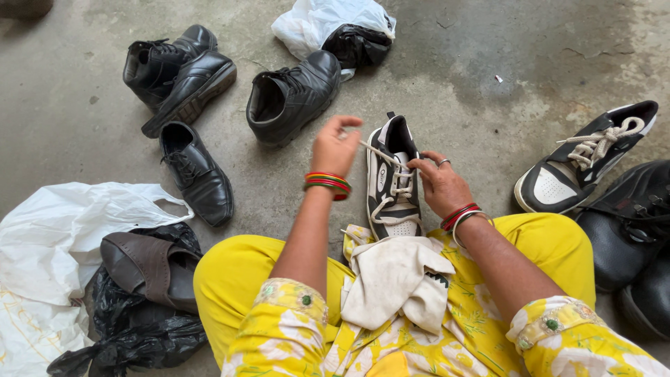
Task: The person sits on the floor and re-laces a black and white sneaker by threading the laces through the eyelets and tying them. Several other shoes are visible nearby on the floor.
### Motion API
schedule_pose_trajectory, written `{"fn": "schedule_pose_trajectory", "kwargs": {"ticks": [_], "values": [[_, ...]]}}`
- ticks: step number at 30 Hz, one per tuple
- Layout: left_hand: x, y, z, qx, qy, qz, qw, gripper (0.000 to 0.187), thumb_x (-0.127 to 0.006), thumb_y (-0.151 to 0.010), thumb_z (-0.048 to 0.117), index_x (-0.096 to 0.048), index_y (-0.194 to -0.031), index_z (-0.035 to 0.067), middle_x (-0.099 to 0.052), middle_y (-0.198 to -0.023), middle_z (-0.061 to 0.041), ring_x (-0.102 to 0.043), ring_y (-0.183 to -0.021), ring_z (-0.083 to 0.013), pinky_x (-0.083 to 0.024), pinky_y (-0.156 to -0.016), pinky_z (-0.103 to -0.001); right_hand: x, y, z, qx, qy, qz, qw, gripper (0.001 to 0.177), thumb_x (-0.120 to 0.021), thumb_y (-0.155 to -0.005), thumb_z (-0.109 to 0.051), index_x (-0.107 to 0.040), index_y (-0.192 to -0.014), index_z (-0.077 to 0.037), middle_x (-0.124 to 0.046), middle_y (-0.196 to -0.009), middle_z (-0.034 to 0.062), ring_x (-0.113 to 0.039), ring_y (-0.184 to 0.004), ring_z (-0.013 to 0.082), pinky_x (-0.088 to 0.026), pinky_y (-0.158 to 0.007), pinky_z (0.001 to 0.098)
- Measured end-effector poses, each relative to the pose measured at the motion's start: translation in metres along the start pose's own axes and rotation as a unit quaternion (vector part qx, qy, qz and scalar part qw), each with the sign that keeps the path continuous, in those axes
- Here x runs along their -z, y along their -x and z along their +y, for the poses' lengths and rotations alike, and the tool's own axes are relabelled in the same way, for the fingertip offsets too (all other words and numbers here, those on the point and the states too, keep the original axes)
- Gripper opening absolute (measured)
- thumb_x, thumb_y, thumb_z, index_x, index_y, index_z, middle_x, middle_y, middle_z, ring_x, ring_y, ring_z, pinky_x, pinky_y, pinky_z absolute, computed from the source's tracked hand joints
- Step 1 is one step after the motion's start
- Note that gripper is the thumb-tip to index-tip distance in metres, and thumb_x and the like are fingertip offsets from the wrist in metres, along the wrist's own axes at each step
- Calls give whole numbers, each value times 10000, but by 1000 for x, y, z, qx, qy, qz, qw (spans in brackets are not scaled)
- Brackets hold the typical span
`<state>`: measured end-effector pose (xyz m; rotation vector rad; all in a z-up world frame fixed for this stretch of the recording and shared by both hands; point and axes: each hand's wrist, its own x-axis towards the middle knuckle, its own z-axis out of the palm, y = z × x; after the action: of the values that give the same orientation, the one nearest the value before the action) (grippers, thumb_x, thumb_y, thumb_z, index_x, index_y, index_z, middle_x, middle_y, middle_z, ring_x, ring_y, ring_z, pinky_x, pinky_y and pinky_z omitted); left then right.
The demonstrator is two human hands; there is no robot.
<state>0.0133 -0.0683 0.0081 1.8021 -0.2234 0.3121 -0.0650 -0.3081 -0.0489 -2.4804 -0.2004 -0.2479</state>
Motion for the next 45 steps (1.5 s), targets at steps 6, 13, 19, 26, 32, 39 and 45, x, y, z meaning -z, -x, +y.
{"fn": "schedule_pose_trajectory", "kwargs": {"ticks": [6, 13, 19, 26, 32, 39, 45], "values": [[18, 21, -14, 131, -184, 45, 973, 201, -677, -874, 214, -780, -1040, 167, -773, -997, -100, -741, -932, -267, -572, -824, -373, 4, 1, -5, -7, 10, -31, 999, 372, -613, -933, -94, -611, -1259, -275, -526, -1469, 117, -684, -993, 406, -561, -856, 492], [-8, 53, -11, 51, -351, -66, 933, 356, -745, -723, 192, -773, -1075, 148, -666, -1213, -173, -601, -1144, -404, -468, -959, -551, 2, 3, -4, 58, -45, 15, 997, 517, -603, -906, -20, -582, -1390, -202, -542, -1401, 173, -640, -1087, 432, -549, -884, 479], [-36, 65, 7, 59, -300, -174, 936, 164, -773, -812, 275, -774, -901, 137, -721, -1039, -123, -673, -1054, -337, -526, -944, -442, 2, 16, 1, 35, -59, 63, 996, 307, -644, -932, -19, -651, -1208, -155, -650, -1115, 121, -690, -966, 329, -561, -806, 414], [-30, 94, 6, 139, -301, -199, 922, 410, -861, -714, 364, -689, -936, 65, -705, -989, -174, -675, -957, -373, -538, -836, -467, 6, 26, -13, 62, -68, 4, 996, 178, -749, -895, -200, -685, -1052, -147, -669, -927, 70, -693, -791, 283, -554, -692, 395], [-34, 103, -47, 88, -217, -107, 966, 247, -725, -866, 304, -723, -919, 63, -741, -965, -176, -704, -938, -373, -548, -838, -457, 0, 25, -21, 59, 32, -21, 998, 201, -717, -908, -301, -699, -1079, -196, -672, -1004, 79, -692, -798, 313, -552, -679, 440], [-36, 108, -76, 199, -132, -68, 969, 285, -711, -898, 331, -708, -909, 47, -751, -886, -176, -725, -866, -350, -556, -793, -426, 1, 21, -11, -63, -28, -61, 996, 396, -733, -896, -434, -609, -1065, -98, -706, -983, 132, -717, -795, 332, -562, -732, 454], [-37, 117, -74, 136, -100, -63, 984, 266, -712, -883, 305, -693, -919, 41, -735, -928, -172, -726, -863, -336, -562, -783, -425, -7, 27, -19, -28, 76, -84, 993, 446, -742, -845, -504, -621, -991, -100, -727, -893, 144, -694, -816, 386, -543, -685, 503]]}}
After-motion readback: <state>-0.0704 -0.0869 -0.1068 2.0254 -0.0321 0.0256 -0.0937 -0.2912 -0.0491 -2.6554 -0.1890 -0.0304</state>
